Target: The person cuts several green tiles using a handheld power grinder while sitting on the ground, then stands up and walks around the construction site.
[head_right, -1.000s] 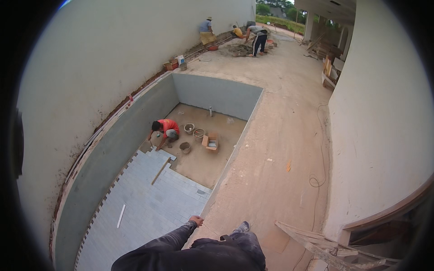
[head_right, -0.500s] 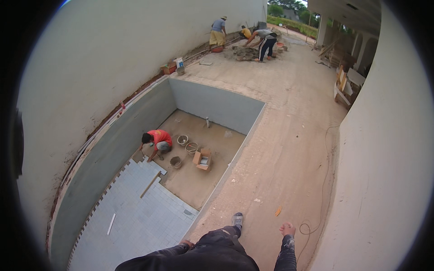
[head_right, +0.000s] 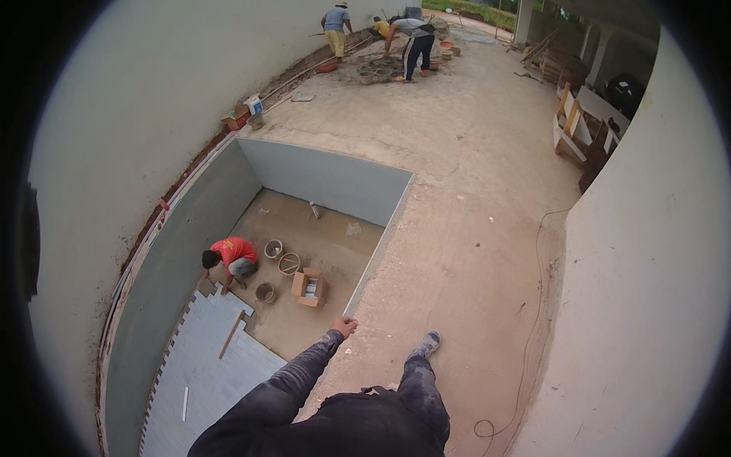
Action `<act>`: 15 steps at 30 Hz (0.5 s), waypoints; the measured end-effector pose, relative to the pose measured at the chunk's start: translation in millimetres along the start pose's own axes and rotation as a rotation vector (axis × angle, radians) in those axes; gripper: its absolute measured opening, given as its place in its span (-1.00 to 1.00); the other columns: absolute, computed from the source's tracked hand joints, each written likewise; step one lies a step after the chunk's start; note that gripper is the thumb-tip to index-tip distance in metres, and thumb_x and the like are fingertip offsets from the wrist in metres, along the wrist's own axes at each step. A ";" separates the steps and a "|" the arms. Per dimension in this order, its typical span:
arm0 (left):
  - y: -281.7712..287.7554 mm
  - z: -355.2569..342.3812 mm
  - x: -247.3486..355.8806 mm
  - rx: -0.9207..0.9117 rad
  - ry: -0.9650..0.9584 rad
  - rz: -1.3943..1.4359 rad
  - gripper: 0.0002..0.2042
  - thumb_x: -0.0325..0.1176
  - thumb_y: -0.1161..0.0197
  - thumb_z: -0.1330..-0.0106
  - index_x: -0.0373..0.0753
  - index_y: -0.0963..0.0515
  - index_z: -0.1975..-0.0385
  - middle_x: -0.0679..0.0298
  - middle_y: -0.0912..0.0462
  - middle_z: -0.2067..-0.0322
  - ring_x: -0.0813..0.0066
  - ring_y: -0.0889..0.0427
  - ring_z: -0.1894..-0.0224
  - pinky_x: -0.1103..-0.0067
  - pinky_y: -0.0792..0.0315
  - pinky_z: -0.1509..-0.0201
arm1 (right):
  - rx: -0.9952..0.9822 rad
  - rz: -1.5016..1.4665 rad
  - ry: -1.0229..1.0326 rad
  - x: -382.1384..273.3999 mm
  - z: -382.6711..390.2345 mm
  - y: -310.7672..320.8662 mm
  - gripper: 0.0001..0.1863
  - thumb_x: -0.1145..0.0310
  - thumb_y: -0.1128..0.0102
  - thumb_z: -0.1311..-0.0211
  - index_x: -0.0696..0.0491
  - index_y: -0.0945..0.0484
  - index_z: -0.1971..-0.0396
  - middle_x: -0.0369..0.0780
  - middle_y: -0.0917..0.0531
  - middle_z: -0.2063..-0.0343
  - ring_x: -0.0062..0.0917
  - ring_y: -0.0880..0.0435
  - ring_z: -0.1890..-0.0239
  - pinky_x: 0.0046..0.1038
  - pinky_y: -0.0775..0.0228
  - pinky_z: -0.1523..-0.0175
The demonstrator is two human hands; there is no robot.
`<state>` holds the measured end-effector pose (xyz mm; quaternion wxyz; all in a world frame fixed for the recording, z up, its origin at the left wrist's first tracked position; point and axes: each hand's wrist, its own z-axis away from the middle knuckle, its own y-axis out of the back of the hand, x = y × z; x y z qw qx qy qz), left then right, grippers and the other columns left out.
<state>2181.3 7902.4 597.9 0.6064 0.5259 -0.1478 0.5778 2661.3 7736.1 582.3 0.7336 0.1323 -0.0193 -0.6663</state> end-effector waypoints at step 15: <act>-115.6 -184.8 92.6 -0.247 0.463 -0.627 -0.60 0.02 -0.19 -0.05 -0.19 -0.65 0.31 0.16 -0.66 0.26 0.23 -0.62 0.15 0.45 -0.44 0.02 | 0.127 0.054 0.712 -825.2 -69.6 104.1 -0.70 0.27 -0.06 -0.10 0.05 -0.48 0.17 -0.16 -0.62 0.44 -0.40 -0.65 0.48 -0.39 -0.37 0.50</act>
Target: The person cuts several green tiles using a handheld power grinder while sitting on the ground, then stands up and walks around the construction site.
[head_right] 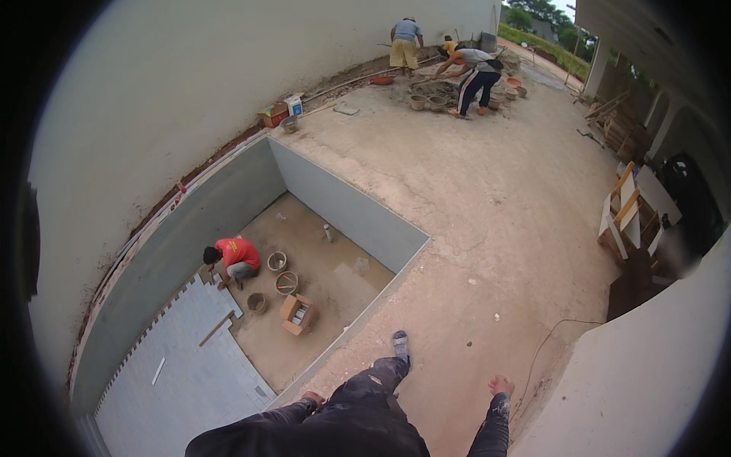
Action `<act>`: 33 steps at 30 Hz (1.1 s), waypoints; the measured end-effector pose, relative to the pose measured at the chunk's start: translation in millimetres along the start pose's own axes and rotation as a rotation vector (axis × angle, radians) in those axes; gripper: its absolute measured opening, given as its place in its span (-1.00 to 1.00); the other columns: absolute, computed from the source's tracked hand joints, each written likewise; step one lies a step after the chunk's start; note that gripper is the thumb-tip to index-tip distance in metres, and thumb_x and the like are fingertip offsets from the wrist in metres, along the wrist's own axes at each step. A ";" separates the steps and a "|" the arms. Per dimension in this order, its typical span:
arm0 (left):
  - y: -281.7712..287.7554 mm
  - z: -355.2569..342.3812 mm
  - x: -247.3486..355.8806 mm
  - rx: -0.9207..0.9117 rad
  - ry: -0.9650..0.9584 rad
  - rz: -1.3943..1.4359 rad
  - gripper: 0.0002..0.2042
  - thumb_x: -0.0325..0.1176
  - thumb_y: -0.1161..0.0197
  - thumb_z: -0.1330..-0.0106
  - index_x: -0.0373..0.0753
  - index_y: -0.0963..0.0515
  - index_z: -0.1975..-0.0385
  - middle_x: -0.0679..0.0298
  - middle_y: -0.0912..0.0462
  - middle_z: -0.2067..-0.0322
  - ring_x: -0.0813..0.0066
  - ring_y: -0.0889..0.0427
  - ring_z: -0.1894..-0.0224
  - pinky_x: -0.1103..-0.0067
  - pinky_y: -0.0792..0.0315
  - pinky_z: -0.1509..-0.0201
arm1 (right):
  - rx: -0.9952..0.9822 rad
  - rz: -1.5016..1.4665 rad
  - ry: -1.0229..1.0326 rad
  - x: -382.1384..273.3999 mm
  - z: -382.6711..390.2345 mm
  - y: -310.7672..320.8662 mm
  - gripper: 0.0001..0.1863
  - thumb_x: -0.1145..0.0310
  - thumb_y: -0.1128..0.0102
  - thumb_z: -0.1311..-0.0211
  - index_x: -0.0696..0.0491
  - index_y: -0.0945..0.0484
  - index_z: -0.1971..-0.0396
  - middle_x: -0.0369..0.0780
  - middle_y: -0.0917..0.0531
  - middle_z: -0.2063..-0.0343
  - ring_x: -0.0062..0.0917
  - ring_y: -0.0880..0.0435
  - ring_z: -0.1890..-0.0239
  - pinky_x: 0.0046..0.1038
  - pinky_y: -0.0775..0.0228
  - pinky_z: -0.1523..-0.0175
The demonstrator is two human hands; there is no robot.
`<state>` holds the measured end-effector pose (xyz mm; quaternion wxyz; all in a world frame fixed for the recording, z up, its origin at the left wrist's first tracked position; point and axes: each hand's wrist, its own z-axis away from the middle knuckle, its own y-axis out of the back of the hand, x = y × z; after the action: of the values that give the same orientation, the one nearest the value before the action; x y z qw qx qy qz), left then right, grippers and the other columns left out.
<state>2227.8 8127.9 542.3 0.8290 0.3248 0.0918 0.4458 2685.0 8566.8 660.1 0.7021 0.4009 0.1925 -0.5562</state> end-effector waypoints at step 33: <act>617.6 -590.3 707.2 -0.105 0.397 1.202 -0.84 -0.31 -0.12 -0.17 -0.27 -0.52 0.42 0.14 -0.58 0.56 0.28 -0.59 0.56 0.40 -0.44 0.57 | -0.143 1.150 0.426 -811.8 -830.5 -290.4 -0.76 0.07 -0.03 0.05 -0.16 -0.59 0.66 -0.35 -0.66 0.60 -0.55 -0.64 0.49 -0.43 -0.43 0.34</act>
<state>1961.4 9204.2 566.8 0.4158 0.1897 0.0234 0.8892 2309.8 9703.4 638.1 0.8608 0.4946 0.1185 0.0182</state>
